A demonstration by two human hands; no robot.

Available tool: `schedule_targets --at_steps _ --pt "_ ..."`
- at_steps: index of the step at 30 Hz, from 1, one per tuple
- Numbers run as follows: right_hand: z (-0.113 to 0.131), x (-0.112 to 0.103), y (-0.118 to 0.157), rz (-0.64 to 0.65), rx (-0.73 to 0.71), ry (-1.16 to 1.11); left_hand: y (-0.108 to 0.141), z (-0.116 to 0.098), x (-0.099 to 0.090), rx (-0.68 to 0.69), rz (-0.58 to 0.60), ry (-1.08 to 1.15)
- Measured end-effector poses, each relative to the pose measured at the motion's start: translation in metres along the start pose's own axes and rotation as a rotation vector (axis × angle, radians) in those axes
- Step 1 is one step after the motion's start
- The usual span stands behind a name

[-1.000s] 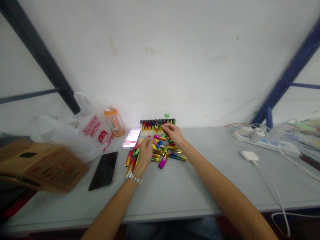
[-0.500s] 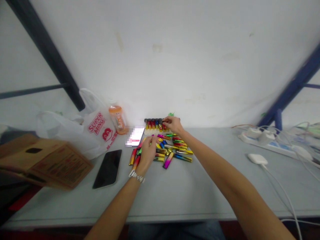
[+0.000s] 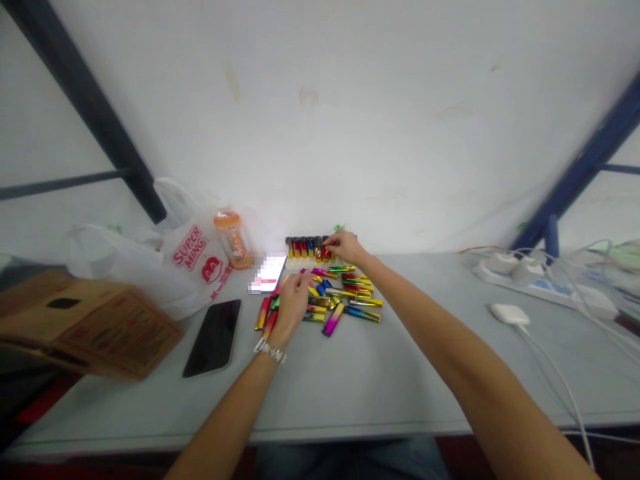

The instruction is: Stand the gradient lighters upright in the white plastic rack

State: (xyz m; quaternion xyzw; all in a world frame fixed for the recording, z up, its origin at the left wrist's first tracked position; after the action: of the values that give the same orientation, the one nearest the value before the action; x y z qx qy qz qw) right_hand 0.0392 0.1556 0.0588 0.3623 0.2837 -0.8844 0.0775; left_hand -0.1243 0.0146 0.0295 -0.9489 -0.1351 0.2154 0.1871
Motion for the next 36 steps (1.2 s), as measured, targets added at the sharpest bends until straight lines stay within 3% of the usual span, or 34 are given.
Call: schedule_targets --at_steps 2,5,9,14,17,20,24,27,30,36 --pt "0.01 -0.001 0.004 -0.023 -0.06 0.214 0.0 0.0 0.0 -0.01 0.004 0.0" --pt "0.024 -0.001 0.017 0.039 -0.076 0.389 -0.001 -0.001 0.001 -0.017 0.011 0.001" --pt "0.047 -0.006 0.043 0.075 -0.085 0.403 -0.001 -0.001 0.002 -0.005 0.009 0.011" --pt "0.064 -0.003 0.082 0.322 -0.085 0.43 0.0 -0.001 0.002 0.007 -0.002 0.057" --pt "0.061 -0.001 0.095 0.387 -0.047 0.459 0.001 -0.003 0.002 -0.001 -0.002 0.072" --pt "0.055 -0.001 0.097 0.366 -0.041 0.402 0.002 -0.004 0.0 -0.021 -0.007 0.079" --pt "0.054 -0.007 0.097 0.203 -0.027 0.108 0.002 -0.006 0.001 -0.016 -0.006 0.1" --pt "0.064 -0.01 0.105 0.092 0.009 -0.178 0.002 -0.004 0.01 -0.076 0.086 0.299" --pt "0.082 -0.008 0.115 0.068 -0.002 -0.325 0.005 -0.004 0.025 -0.192 0.241 0.579" --pt "0.101 -0.007 0.129 0.046 -0.111 -0.273 0.023 -0.02 0.041 -0.408 0.518 0.814"
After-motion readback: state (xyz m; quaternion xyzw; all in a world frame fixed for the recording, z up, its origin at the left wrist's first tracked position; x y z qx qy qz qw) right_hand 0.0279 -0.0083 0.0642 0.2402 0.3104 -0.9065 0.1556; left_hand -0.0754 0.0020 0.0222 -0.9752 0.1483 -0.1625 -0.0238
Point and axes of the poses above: each hand's wrist, its own y-axis away from the middle knuckle, its own x-axis out of the palm, z = x × y, the point moved 5 cm from there along -y, towards the middle knuckle
